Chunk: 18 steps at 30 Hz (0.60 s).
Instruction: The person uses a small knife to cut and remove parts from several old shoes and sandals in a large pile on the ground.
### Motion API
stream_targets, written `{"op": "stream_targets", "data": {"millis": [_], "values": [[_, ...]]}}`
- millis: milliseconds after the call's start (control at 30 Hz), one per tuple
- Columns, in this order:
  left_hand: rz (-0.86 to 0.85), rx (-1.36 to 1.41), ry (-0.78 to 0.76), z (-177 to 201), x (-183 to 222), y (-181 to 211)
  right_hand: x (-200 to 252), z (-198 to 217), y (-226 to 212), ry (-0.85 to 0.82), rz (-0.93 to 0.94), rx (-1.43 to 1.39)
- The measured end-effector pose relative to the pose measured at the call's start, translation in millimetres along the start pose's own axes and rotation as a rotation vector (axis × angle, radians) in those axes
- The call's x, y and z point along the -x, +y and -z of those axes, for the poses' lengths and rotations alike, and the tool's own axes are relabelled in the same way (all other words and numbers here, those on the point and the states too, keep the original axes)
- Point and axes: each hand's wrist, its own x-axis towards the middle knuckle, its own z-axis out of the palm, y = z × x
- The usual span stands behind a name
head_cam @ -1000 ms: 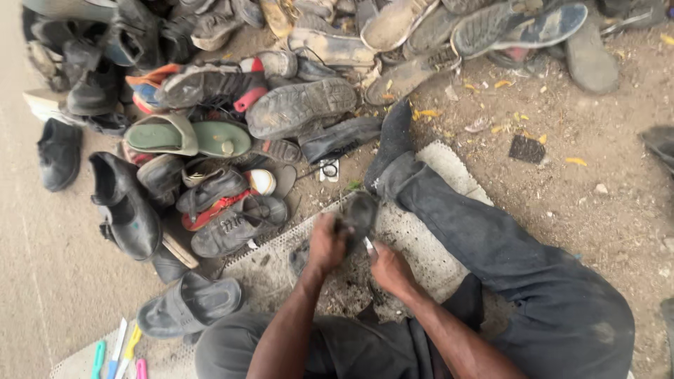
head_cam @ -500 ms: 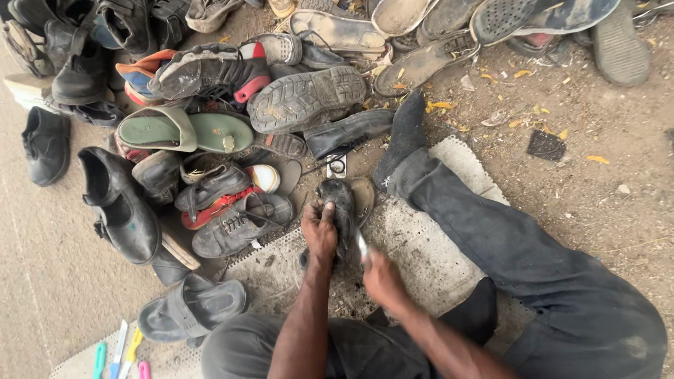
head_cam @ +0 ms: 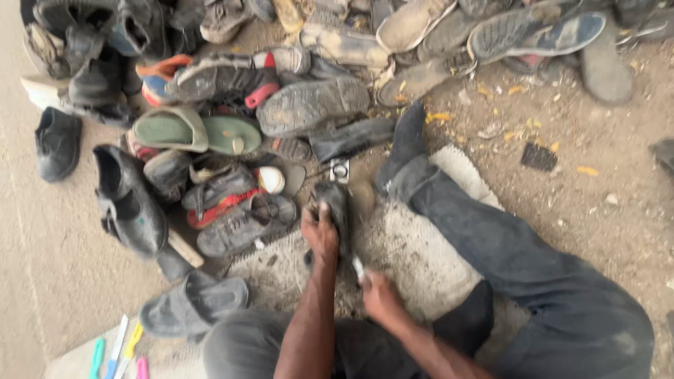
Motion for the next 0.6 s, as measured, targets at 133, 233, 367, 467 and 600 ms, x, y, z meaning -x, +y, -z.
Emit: {"op": "stream_targets", "data": {"millis": [133, 233, 367, 467, 600], "values": [[0.034, -0.318, 0.122, -6.2, -0.6, 23.1, -35.1, 43.1, -33.6, -0.403, -0.353, 0.110], [-0.278, -0.963, 0.110, -6.5, 18.0, 70.7, -41.7, 64.9, -58.4, -0.451, -0.396, 0.175], [0.136, -1.516, -0.557, 3.8, 67.0, 121.9, -40.2, 61.1, -43.3, -0.355, -0.230, 0.199], [-0.447, -1.296, -0.425, 19.5, 76.7, 107.6, -36.3, 52.8, -41.0, -0.380, -0.264, 0.185], [-0.240, -1.056, -0.406, 40.4, 59.1, 68.5, -44.9, 60.2, -51.9, -0.281, -0.194, 0.112]]}}
